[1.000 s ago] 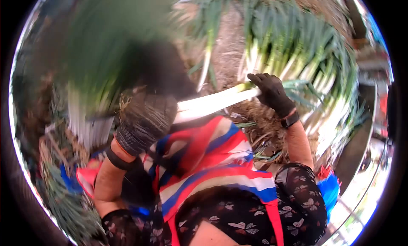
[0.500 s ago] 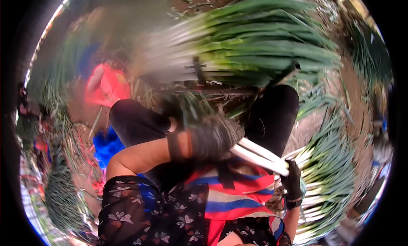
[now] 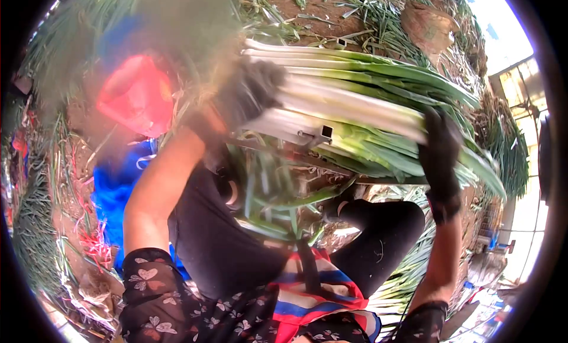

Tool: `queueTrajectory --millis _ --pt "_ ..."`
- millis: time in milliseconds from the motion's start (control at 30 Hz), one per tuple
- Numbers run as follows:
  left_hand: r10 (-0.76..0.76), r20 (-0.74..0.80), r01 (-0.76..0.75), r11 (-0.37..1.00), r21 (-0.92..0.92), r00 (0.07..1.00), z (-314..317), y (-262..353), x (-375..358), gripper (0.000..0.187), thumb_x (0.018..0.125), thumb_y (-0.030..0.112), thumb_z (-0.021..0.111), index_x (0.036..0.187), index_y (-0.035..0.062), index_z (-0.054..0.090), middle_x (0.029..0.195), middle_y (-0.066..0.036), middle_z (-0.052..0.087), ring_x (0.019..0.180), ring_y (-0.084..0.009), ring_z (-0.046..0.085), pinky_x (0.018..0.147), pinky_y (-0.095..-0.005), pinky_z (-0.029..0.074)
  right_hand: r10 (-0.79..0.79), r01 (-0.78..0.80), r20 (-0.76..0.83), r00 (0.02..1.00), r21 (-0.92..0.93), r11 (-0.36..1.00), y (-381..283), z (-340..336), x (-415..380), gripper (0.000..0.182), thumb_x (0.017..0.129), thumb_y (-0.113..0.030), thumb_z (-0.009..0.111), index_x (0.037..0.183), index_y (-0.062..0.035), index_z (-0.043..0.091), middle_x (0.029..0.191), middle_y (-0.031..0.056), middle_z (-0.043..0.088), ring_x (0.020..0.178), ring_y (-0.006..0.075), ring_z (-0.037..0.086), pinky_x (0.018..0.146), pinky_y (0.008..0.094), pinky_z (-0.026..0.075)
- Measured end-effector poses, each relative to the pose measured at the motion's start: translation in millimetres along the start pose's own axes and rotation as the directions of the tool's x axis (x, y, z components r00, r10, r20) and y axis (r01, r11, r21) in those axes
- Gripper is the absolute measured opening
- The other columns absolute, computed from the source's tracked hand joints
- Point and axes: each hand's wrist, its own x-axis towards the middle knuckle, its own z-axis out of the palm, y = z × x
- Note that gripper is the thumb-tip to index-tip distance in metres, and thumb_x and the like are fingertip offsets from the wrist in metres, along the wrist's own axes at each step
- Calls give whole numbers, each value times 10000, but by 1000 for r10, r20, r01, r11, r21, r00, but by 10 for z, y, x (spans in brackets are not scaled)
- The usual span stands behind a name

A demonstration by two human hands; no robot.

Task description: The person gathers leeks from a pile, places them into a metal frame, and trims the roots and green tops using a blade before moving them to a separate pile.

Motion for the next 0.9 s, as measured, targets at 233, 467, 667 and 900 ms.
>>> queueTrajectory --millis 233,467,667,900 --pt "-317 343 432 835 -341 884 784 -558 -225 840 891 597 495 1440 -13 318 1438 -277 371 1352 -435 324 1128 -497 254 -6 -29 387 922 86 996 -723 1318 518 701 856 -397 581 1396 10 395 1383 222 449 1312 374 379 1122 505 233" --pt "-437 209 472 867 -162 875 987 -465 -142 806 919 583 436 1413 -51 360 1430 -253 405 1311 -391 406 1098 -479 312 -11 -52 469 883 122 991 -770 1185 308 772 833 -427 616 1424 2 365 1469 209 375 1391 353 297 1147 513 186" --pt "-600 169 603 797 35 782 831 -225 25 770 936 567 392 1428 -24 361 1504 -223 319 1404 -365 273 1104 -631 180 42 -94 569 821 63 994 -717 1362 459 833 834 -507 607 1451 -21 329 1518 209 302 1427 348 241 1142 551 161" --pt "-514 143 529 776 -343 846 1172 177 376 672 940 546 379 1445 102 376 1520 -152 333 1423 -323 268 1093 -683 74 -193 161 656 730 109 981 -614 1159 610 923 829 -573 555 1443 62 288 1532 238 246 1446 362 188 1160 580 64"
